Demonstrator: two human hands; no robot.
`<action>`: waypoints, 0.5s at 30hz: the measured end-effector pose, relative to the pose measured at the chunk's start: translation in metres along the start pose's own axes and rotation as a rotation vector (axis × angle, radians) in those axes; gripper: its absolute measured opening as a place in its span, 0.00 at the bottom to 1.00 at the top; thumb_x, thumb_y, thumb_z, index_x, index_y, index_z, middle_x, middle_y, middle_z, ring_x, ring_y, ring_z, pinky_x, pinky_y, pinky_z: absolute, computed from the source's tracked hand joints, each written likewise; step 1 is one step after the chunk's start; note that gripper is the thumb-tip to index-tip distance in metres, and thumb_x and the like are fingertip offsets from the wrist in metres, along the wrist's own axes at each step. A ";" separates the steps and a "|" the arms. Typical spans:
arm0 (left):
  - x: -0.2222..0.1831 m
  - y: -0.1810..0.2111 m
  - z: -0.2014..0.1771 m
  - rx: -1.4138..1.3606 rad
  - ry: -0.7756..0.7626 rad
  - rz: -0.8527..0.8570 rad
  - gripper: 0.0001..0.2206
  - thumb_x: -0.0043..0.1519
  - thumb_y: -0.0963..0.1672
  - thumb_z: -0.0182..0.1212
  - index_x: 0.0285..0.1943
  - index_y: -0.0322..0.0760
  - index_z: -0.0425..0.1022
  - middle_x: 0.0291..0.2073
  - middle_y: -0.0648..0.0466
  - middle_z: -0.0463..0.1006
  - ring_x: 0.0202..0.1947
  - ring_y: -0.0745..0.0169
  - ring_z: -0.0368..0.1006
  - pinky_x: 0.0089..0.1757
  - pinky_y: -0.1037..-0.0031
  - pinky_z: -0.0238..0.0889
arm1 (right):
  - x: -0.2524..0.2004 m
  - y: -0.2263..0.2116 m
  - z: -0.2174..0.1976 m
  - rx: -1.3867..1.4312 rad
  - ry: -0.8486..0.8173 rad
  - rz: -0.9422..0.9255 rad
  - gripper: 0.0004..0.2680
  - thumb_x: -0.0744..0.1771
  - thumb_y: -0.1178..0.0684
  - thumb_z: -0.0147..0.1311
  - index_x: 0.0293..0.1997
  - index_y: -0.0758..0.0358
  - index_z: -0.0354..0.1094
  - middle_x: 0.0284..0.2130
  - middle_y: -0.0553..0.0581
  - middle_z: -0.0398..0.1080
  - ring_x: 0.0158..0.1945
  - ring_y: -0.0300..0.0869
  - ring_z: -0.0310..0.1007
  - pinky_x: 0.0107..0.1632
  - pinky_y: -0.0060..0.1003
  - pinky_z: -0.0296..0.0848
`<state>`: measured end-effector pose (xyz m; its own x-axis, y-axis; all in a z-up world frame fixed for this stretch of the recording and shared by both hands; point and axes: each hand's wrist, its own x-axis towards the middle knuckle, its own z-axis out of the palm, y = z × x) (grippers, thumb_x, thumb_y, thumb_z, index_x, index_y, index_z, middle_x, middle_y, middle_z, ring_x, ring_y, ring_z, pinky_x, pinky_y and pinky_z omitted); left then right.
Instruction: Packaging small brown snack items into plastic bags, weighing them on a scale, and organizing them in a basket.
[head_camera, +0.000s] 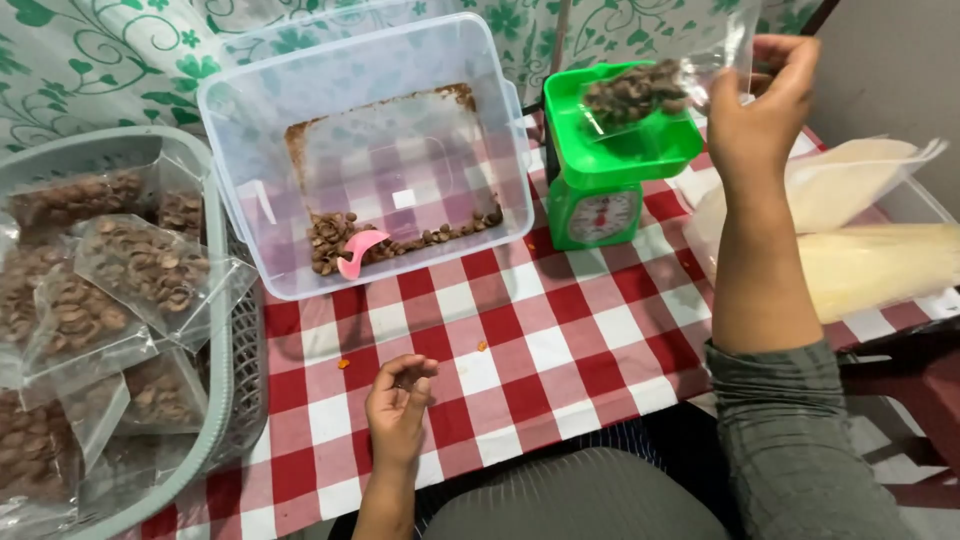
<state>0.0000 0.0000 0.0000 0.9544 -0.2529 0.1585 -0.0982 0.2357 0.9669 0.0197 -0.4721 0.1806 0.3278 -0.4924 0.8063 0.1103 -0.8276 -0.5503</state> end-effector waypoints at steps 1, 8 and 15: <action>-0.002 -0.003 -0.001 -0.001 -0.002 0.001 0.14 0.61 0.46 0.66 0.54 0.37 0.75 0.45 0.49 0.82 0.47 0.58 0.80 0.33 0.76 0.75 | -0.006 -0.002 -0.006 -0.001 0.002 -0.001 0.09 0.66 0.64 0.52 0.50 0.65 0.60 0.42 0.62 0.72 0.39 0.48 0.75 0.41 0.40 0.74; -0.012 -0.006 0.003 -0.002 0.017 -0.074 0.12 0.63 0.44 0.63 0.53 0.36 0.76 0.44 0.49 0.83 0.46 0.57 0.80 0.40 0.72 0.75 | -0.065 -0.044 -0.050 -0.024 -0.013 0.087 0.17 0.71 0.58 0.60 0.66 0.62 0.56 0.58 0.61 0.58 0.57 0.50 0.62 0.51 0.43 0.67; -0.019 -0.012 0.008 0.062 0.009 -0.071 0.11 0.64 0.45 0.61 0.52 0.36 0.77 0.43 0.49 0.84 0.45 0.56 0.80 0.42 0.69 0.76 | -0.112 -0.036 -0.072 0.182 -0.048 0.254 0.15 0.70 0.60 0.56 0.63 0.62 0.57 0.59 0.59 0.61 0.60 0.47 0.64 0.56 0.35 0.69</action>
<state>-0.0191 -0.0053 -0.0126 0.9619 -0.2588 0.0881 -0.0475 0.1590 0.9861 -0.0887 -0.4065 0.1259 0.4095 -0.6608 0.6290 0.1841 -0.6155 -0.7664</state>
